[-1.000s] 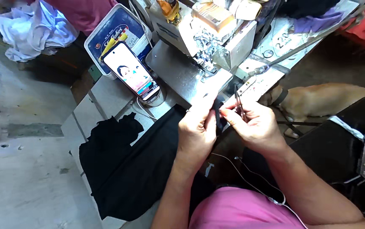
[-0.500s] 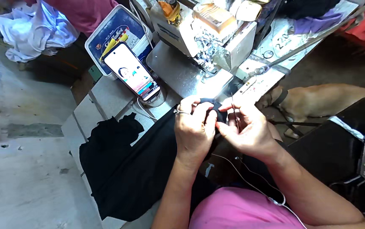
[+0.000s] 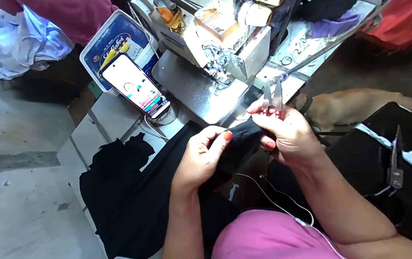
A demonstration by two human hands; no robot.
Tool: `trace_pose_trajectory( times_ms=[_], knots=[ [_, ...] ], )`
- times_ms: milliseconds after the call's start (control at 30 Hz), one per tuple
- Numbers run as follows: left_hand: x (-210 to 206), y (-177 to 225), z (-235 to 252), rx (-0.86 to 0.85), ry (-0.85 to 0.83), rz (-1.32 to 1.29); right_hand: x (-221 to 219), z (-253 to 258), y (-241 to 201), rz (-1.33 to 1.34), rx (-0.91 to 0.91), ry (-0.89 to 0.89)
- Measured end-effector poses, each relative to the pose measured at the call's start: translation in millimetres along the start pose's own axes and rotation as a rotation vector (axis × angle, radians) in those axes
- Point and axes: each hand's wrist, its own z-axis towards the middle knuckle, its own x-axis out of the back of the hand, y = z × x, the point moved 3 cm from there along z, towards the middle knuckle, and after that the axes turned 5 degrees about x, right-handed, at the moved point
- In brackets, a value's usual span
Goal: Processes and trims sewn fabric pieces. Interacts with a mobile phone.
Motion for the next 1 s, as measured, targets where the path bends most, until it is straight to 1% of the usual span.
trace_pose_trajectory(
  times_ms=[67,167,500,633,733,800,867,933,1000],
  knots=[
    [-2,-4,0,0.02,0.015,-0.138,-1,-2,1,0.019,-0.024,-0.015],
    [-3,-7,0,0.041,0.043,-0.229,-3,-3,2,0.031,-0.043,-0.026],
    [0,-7,-3,0.005,0.122,-0.21,-4,-4,1,0.079,-0.018,-0.035],
    [2,-7,-3,-0.01,0.114,-0.201,-6,-5,0,0.085,0.02,-0.047],
    [4,-5,-4,-0.035,0.061,-0.141,-7,-6,-1,0.07,0.056,-0.069],
    [3,-2,-5,-0.058,0.018,-0.08,-9,-5,-3,0.051,0.096,-0.084],
    [3,2,-1,-0.04,0.042,-0.053,-11,2,-5,0.001,0.182,-0.104],
    [7,7,11,-0.033,0.099,-0.047,-14,18,-8,-0.167,0.359,-0.12],
    [15,13,28,-0.07,0.165,-0.023,-16,36,-13,-0.367,0.515,-0.094]
  ],
)
